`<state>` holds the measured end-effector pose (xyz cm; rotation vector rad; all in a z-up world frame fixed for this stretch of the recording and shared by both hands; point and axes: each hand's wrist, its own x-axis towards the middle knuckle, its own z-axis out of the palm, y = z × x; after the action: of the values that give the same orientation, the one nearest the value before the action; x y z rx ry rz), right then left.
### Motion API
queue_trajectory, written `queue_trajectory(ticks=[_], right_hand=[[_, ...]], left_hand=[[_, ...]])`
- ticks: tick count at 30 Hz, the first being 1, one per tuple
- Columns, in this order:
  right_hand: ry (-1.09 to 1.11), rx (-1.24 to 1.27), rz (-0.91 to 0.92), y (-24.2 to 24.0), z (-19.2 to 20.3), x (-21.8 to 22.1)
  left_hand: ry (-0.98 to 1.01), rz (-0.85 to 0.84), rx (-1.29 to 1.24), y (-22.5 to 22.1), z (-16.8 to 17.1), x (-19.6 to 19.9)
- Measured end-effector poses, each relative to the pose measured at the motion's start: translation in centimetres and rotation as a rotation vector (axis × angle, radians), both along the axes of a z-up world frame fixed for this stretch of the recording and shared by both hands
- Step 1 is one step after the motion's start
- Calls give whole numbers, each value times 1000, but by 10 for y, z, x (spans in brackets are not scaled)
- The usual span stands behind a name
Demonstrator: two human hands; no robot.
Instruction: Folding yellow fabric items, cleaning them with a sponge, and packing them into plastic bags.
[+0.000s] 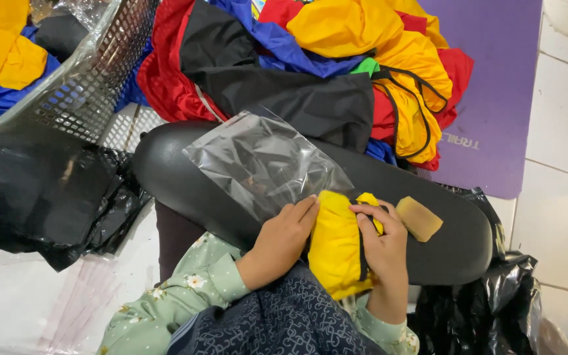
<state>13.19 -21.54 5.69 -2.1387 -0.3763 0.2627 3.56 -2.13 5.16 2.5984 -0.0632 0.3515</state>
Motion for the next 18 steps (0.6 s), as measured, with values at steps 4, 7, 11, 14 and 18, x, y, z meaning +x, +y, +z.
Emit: queue_trajectory(ticks=[4, 7, 11, 14, 18], right_hand=[[-109, -24, -138, 14, -7, 2], [-37, 56, -181, 13, -34, 4], [45, 124, -100, 8, -21, -10], [-228, -19, 231, 3, 5, -24], [-395, -436, 462, -16, -7, -24]], left_hand=[[112, -83, -107, -1, 0, -3], [143, -127, -81, 1, -2, -3], [193, -143, -97, 1, -10, -4], [33, -2, -139, -4, -29, -7], [42, -2, -119, -4, -30, -8]])
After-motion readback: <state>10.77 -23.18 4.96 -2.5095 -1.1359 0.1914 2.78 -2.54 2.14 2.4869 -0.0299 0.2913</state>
